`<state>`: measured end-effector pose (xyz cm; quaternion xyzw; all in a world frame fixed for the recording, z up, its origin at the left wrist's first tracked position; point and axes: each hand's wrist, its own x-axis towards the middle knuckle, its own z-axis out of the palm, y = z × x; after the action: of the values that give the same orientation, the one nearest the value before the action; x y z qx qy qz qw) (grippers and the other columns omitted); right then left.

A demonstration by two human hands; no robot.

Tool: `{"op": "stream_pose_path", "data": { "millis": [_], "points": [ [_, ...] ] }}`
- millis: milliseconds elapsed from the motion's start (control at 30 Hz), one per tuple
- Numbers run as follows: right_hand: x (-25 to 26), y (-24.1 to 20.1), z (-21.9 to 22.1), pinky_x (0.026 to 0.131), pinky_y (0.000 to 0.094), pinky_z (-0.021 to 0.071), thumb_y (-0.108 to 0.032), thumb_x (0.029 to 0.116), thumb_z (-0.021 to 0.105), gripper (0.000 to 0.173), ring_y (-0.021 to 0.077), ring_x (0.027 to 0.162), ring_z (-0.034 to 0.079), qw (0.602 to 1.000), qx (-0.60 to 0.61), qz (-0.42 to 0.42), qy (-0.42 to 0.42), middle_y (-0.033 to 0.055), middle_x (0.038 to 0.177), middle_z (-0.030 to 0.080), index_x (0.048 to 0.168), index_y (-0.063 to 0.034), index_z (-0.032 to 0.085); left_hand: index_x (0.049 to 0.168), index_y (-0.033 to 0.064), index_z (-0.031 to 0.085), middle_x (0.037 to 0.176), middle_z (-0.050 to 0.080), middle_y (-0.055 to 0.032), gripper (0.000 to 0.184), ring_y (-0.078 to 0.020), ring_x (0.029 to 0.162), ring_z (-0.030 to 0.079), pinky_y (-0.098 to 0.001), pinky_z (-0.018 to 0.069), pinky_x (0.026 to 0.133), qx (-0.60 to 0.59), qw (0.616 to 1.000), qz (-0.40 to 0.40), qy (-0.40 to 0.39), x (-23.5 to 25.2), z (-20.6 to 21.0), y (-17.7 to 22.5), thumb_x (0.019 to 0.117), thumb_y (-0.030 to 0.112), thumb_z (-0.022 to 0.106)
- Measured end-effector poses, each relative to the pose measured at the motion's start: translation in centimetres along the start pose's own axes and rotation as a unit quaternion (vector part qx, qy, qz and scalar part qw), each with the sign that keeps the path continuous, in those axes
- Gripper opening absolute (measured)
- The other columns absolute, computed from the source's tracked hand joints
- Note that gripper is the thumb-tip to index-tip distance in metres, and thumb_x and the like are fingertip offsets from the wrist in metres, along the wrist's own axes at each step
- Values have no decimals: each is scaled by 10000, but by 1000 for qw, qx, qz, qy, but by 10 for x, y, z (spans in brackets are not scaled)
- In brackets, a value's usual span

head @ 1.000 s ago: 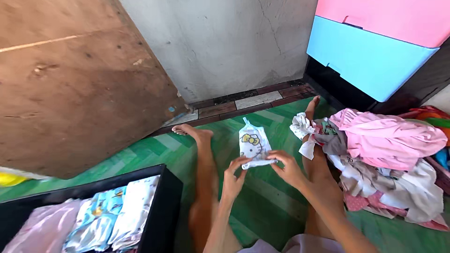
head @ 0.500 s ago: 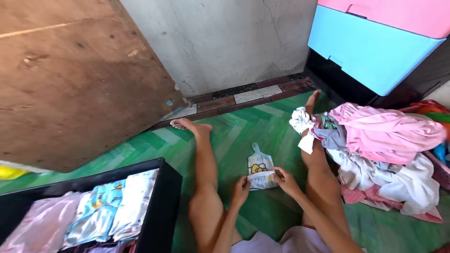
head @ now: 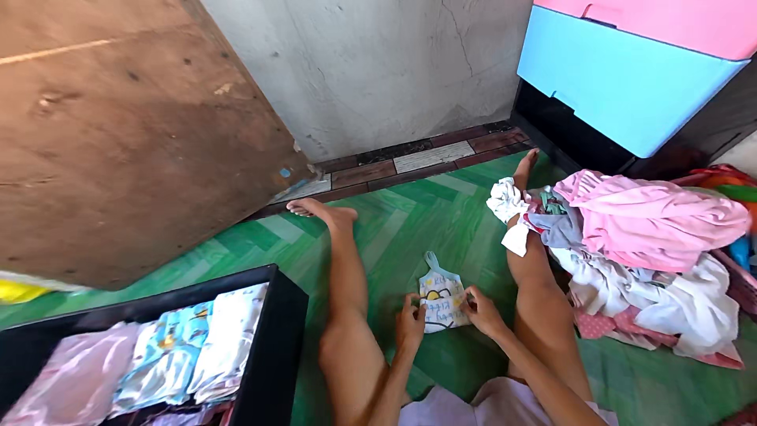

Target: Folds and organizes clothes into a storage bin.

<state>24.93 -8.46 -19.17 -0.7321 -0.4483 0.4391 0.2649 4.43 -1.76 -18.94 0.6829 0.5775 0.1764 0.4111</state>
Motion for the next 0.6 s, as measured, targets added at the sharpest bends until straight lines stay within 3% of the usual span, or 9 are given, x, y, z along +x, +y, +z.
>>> {"op": "stream_pose_path", "data": {
  "millis": [100,267,367,467,600],
  "points": [
    [-6,-1,-3,908,452,533,-150,1031,589,261,300,955,671,1000,5,-16,-18,205,1068,683,1237,2,636,1199,2,669,860,711,-141,228,-242,746,680,-425,562,748,-2,1000,25,8,-2,-1,0,1018,129,614],
    [-12,4,-8,1011,441,500,-173,1034,587,271,279,1097,670,998,10,-9,-57,188,1170,704,1212,-7,705,1149,-2,734,1065,743,-164,234,-252,981,720,-426,552,949,-10,999,24,-40,-9,-5,1,1025,161,620],
    [-11,4,-11,1042,430,484,-178,1056,548,290,270,1147,657,997,31,-5,-69,193,1204,699,1223,2,703,1273,5,684,1185,718,-168,361,-237,1053,707,-416,543,987,-69,992,26,-99,-11,-11,-2,1000,241,669],
    [-12,4,-14,1052,415,478,-98,1046,522,276,260,1177,645,996,60,-14,-58,185,1243,688,1233,2,698,1440,71,559,1176,704,-172,563,-229,979,713,-404,575,905,-115,982,25,-148,-14,-16,-7,925,194,749],
    [-11,6,-16,1031,414,488,-126,1030,577,255,245,1145,648,995,79,-4,-56,165,1234,689,1223,-17,704,1366,65,630,1079,705,-158,483,-223,946,685,-387,552,887,-36,981,39,-187,-22,-20,-9,913,171,756]
  ]
}}
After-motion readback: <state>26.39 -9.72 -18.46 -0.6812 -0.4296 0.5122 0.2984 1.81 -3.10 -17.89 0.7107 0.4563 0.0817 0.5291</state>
